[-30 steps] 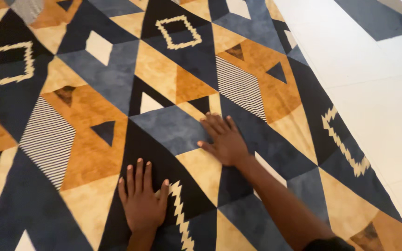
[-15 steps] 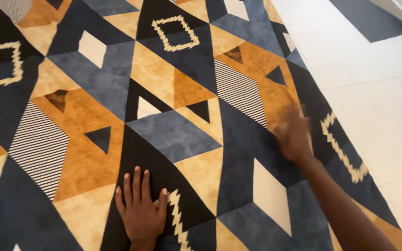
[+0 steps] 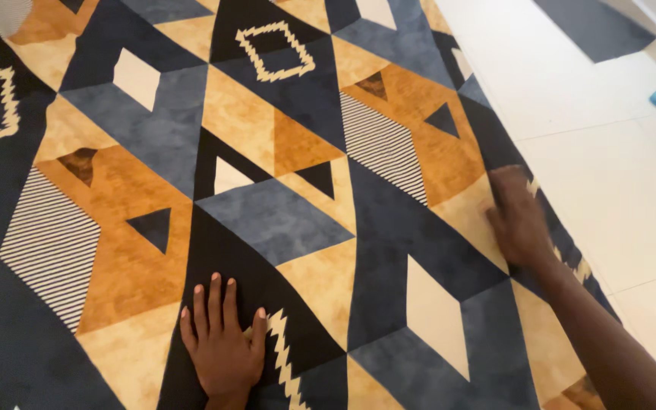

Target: The person smooths a patterned bedsheet on a bed using both hands. They systematically press and rub the fabric to remove wrinkles, moving from the head of the bed down to the foot. The person also adjusts the sheet around the corners and edges of the mattress.

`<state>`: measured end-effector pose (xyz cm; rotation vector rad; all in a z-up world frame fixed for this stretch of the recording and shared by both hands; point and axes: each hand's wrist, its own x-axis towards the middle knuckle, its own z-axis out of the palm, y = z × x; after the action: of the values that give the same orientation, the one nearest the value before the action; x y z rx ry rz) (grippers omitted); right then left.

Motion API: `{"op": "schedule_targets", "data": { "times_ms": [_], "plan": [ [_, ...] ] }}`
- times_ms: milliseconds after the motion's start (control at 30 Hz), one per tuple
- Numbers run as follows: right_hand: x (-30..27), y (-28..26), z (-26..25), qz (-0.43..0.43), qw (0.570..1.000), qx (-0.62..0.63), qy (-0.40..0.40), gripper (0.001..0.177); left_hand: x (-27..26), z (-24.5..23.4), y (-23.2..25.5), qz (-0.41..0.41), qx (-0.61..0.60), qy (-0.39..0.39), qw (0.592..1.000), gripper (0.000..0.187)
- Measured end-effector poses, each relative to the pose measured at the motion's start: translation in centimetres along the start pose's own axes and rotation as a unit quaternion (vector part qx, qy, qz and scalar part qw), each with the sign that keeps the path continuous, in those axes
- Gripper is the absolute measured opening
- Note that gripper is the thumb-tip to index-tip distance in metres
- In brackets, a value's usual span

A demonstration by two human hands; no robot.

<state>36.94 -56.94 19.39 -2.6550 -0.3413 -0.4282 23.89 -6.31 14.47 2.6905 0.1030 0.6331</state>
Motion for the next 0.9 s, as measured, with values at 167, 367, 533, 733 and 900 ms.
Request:
{"op": "schedule_targets", "data": {
  "times_ms": [167, 367, 533, 733, 900],
  "plan": [
    [-0.2, -1.3, -1.4, 0.236, 0.948, -0.195, -0.089, 0.071, -0.1, 0.2, -0.1, 0.009, 0.009, 0.0, 1.0, 0.061],
    [0.7, -3.7, 3.5, 0.226, 0.966, -0.099, 0.073, 0.067, 0.0, -0.1, 0.5, -0.005, 0.036, -0.01, 0.999, 0.061],
    [2.4, -18.0, 13.1, -0.019, 0.995, -0.038, -0.093, 0.064, 5.4, 2.1, 0.2, -0.119, 0.087, -0.156, 0.977, 0.06],
    [1.4, -15.9, 13.0, -0.137, 0.97, -0.185, -0.071, 0.071, 8.8, 7.1, -0.7, 0.05, 0.016, -0.071, 0.996, 0.074],
    [0.1, -1.1, 4.7, 0.116, 0.97, -0.205, -0.062, 0.067, 8.8, 6.3, -0.1, 0.033, 0.01, -0.073, 0.997, 0.07]
  ]
}}
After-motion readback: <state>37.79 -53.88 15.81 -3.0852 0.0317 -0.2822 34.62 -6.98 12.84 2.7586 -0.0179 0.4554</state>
